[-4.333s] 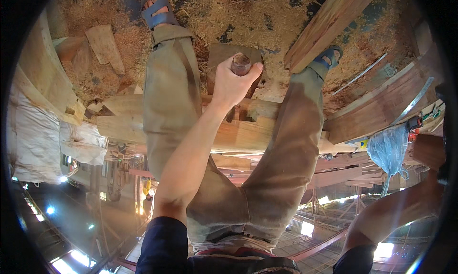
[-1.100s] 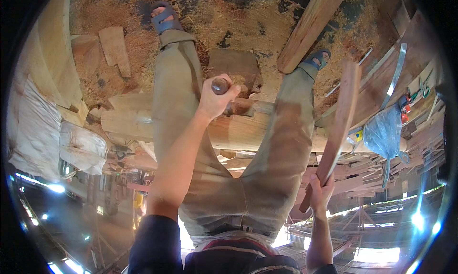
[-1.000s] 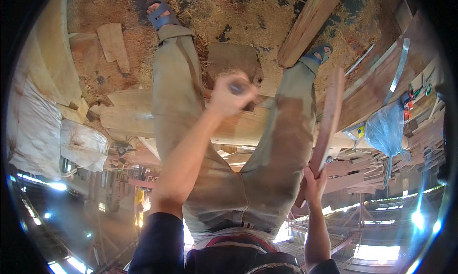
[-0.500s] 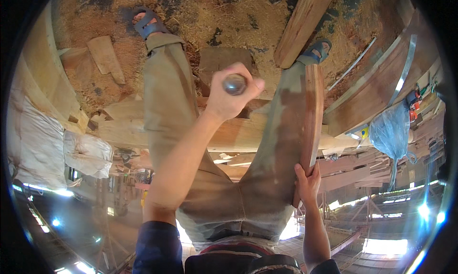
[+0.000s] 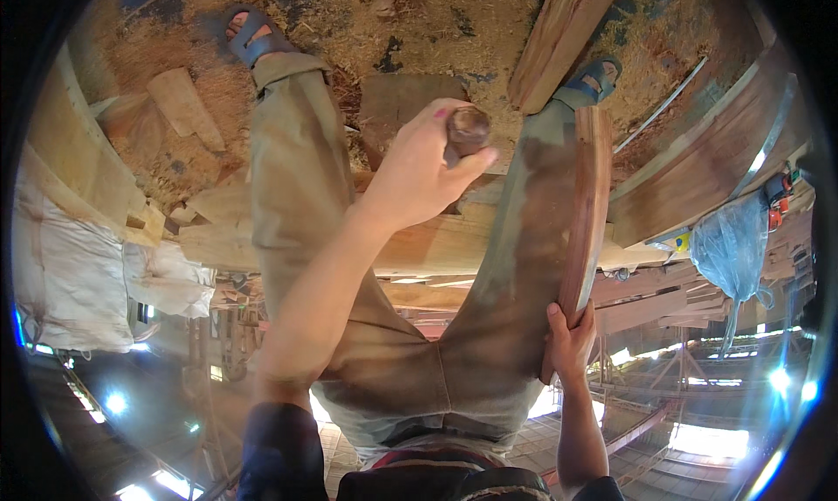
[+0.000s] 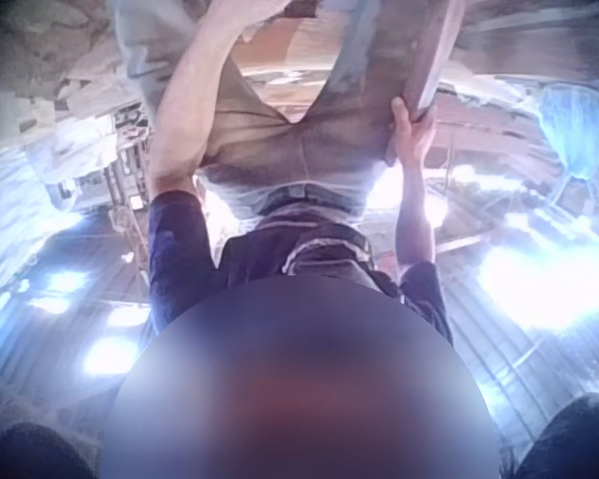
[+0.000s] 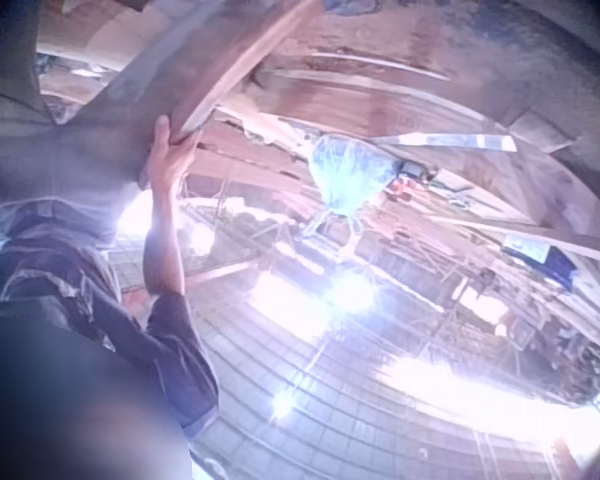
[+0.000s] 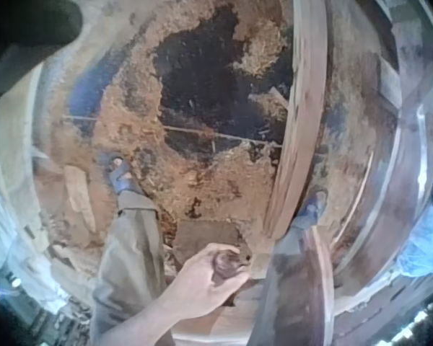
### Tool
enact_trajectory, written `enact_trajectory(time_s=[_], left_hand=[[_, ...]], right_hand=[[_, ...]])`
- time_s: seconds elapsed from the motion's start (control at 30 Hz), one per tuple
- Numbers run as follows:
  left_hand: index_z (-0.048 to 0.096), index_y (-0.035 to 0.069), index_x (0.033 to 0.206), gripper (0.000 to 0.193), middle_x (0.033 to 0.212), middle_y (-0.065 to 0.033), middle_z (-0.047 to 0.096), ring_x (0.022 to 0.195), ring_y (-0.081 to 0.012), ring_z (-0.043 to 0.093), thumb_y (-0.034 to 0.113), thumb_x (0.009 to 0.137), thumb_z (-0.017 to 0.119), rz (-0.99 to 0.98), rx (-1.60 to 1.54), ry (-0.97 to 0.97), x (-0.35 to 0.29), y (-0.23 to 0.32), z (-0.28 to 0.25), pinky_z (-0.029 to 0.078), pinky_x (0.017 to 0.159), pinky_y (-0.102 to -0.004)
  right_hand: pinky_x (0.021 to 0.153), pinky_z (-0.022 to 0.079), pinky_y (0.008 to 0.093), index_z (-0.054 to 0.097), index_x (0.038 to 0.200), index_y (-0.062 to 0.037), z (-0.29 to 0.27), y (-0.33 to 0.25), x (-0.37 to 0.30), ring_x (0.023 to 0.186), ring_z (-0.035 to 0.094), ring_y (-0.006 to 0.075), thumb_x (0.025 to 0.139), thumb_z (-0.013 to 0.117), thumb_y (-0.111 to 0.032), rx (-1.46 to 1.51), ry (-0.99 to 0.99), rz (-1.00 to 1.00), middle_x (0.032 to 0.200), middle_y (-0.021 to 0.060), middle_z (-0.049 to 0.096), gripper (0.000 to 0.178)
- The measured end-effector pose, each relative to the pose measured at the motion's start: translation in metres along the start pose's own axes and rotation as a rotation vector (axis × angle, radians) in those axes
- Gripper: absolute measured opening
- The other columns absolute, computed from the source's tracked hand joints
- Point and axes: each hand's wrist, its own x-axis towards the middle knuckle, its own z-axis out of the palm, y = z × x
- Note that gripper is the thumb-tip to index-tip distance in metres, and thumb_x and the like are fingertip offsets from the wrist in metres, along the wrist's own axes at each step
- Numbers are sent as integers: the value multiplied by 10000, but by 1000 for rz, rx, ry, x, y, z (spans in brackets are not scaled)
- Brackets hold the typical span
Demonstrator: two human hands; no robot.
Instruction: The person uses a chainsaw to cut a wooden plank, then switches to a hand saw to cut another piece of wood. The person handles multiple wooden planks and uses both power and manual tools to shape the wood.
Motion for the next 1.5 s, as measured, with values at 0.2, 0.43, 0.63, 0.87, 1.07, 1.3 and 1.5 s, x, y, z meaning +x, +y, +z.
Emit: enact_trajectory(time_s=[0.2, 0.43, 0.63, 0.87, 1.07, 1.3, 1.5], left_hand=[[643, 31, 913, 400, 769, -33, 634, 739, -146, 582, 377, 862, 836, -312, -258, 232, 37, -28, 15, 494, 717, -326], [604, 50, 798, 383, 691, 25, 547, 671, -100, 491, 353, 881, 823, -294, -341, 22, 45, -62, 29, 411, 623, -300], [565, 67, 758, 378, 661, 45, 514, 621, -89, 434, 308, 883, 827, -293, -360, 25, 45, -57, 30, 377, 580, -296], [593, 79, 784, 350, 601, 20, 568, 543, -78, 545, 321, 920, 806, -188, -310, 82, 43, -63, 35, 453, 529, -280], [686, 24, 909, 362, 775, -5, 661, 717, -105, 561, 357, 890, 825, -374, -254, -43, 35, -67, 35, 475, 681, -309], [677, -11, 874, 355, 662, -37, 619, 615, -143, 552, 315, 864, 817, -258, -265, -14, 21, -66, 42, 476, 627, -343], [697, -6, 900, 320, 676, -12, 608, 628, -126, 523, 289, 865, 815, -316, -232, -18, 25, -70, 32, 465, 641, -311]], right_hand=[[487, 442, 302, 562, 1169, 27, -8, -14, 4, 558, 561, 125, 863, 801, -384, 103, -70, 107, 694, 44, 588, 565], [571, 475, 279, 535, 1283, 31, -26, -65, 36, 639, 587, 134, 907, 748, -263, 336, -60, -336, 808, 69, 606, 523], [577, 471, 268, 448, 1398, 72, -70, -126, 51, 662, 593, 153, 962, 650, -297, 400, -64, -576, 851, 113, 613, 606], [601, 489, 254, 541, 1322, 66, -47, -184, 79, 700, 604, 130, 957, 687, -263, 297, -242, -690, 897, 108, 637, 512], [839, 555, 377, 623, 1291, 23, -52, -212, 101, 918, 712, 271, 866, 801, -265, -125, -372, -439, 1139, 161, 728, 544], [645, 500, 271, 446, 1436, 2, -90, -268, 60, 700, 585, 139, 1015, 602, -311, 487, -233, -784, 916, 63, 603, 548], [668, 510, 299, 540, 1391, -53, -3, -201, 98, 734, 599, 131, 950, 709, -320, -437, -320, -722, 972, 63, 651, 542]])
